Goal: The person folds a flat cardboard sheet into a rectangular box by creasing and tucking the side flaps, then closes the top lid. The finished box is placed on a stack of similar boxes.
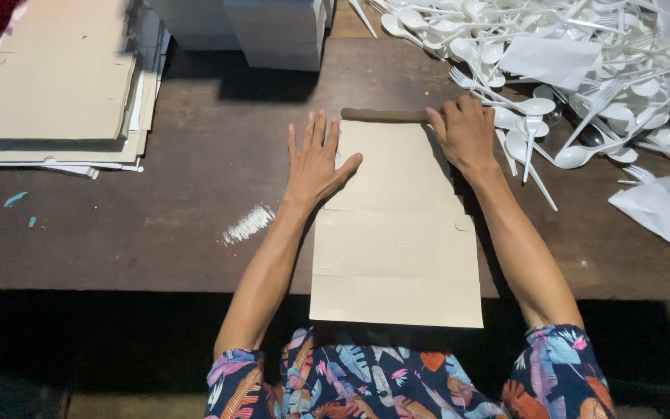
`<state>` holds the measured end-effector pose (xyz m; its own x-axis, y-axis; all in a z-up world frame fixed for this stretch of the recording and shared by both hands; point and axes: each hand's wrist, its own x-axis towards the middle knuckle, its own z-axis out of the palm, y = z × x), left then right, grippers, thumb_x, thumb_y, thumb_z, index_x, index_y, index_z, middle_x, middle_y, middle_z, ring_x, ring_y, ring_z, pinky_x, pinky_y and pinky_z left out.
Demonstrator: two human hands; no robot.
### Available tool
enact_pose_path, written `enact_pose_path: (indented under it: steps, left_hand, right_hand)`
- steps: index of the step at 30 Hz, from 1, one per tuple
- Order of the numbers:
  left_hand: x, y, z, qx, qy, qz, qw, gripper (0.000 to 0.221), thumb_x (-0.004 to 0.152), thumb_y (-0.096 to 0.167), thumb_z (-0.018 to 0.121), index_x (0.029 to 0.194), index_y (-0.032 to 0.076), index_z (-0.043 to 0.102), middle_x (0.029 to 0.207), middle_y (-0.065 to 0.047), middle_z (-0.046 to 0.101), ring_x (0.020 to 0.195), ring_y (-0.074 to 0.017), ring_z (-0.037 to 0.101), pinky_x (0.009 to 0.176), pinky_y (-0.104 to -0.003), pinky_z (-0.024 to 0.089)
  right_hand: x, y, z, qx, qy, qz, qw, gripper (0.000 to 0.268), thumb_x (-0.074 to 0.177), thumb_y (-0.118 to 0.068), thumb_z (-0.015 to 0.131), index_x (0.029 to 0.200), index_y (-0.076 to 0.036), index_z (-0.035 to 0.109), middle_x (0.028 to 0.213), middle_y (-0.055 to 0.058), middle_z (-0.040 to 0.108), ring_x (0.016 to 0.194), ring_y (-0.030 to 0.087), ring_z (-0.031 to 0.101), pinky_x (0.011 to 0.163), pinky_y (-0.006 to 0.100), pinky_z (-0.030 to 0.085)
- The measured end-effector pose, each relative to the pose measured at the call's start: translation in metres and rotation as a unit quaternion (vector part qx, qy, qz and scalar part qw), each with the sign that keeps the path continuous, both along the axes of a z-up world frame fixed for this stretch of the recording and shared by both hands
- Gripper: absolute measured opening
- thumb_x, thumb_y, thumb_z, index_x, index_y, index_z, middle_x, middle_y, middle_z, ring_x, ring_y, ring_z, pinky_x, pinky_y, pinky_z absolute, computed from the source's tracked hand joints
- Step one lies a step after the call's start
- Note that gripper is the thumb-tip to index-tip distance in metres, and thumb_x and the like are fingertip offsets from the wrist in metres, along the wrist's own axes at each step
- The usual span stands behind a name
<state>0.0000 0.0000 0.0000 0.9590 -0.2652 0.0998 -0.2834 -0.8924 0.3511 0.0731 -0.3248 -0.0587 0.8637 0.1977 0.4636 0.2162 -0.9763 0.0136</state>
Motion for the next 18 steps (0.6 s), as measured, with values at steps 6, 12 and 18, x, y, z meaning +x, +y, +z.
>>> enact_pose_path:
  steps: [6, 12, 18]
  left_hand:
    - [-0.001, -0.005, 0.009, -0.009, 0.02, -0.008, 1.0, 0.095, 0.094, 0.076, 0.037, 0.158, 0.006, 0.035, 0.166, -0.022, 0.024, 0.156, -0.0384, 0.013, 0.121, -0.069, -0.004]
    - [0.006, -0.013, 0.008, -0.054, 0.045, -0.018, 0.997, 0.098, 0.094, 0.076, 0.033, 0.157, 0.0, 0.032, 0.166, -0.025, 0.021, 0.156, -0.0393, 0.008, 0.118, -0.071, -0.009]
    - [0.019, -0.01, 0.001, -0.141, 0.057, -0.052, 0.987, 0.096, 0.097, 0.075, 0.034, 0.16, 0.002, 0.025, 0.166, -0.024, 0.025, 0.156, -0.037, 0.016, 0.115, -0.07, -0.016]
  right_hand:
    - [0.012, 0.063, 0.02, -0.059, -0.039, 0.001, 0.997, 0.036, 0.091, -0.021, 0.08, 0.122, -0.012, 0.064, 0.115, 0.009, 0.051, 0.11, 0.029, 0.054, 0.081, 0.039, 0.045]
    - [-0.021, 0.123, 0.011, 0.055, 0.094, 0.117, 0.987, 0.04, 0.112, -0.032, 0.039, 0.14, -0.011, 0.059, 0.13, 0.016, 0.053, 0.13, 0.033, 0.044, 0.098, 0.047, 0.044]
    - [-0.03, 0.123, 0.02, 0.097, 0.121, 0.104, 0.982, 0.047, 0.114, -0.038, 0.035, 0.146, -0.01, 0.056, 0.138, 0.016, 0.052, 0.135, 0.032, 0.04, 0.103, 0.046, 0.041]
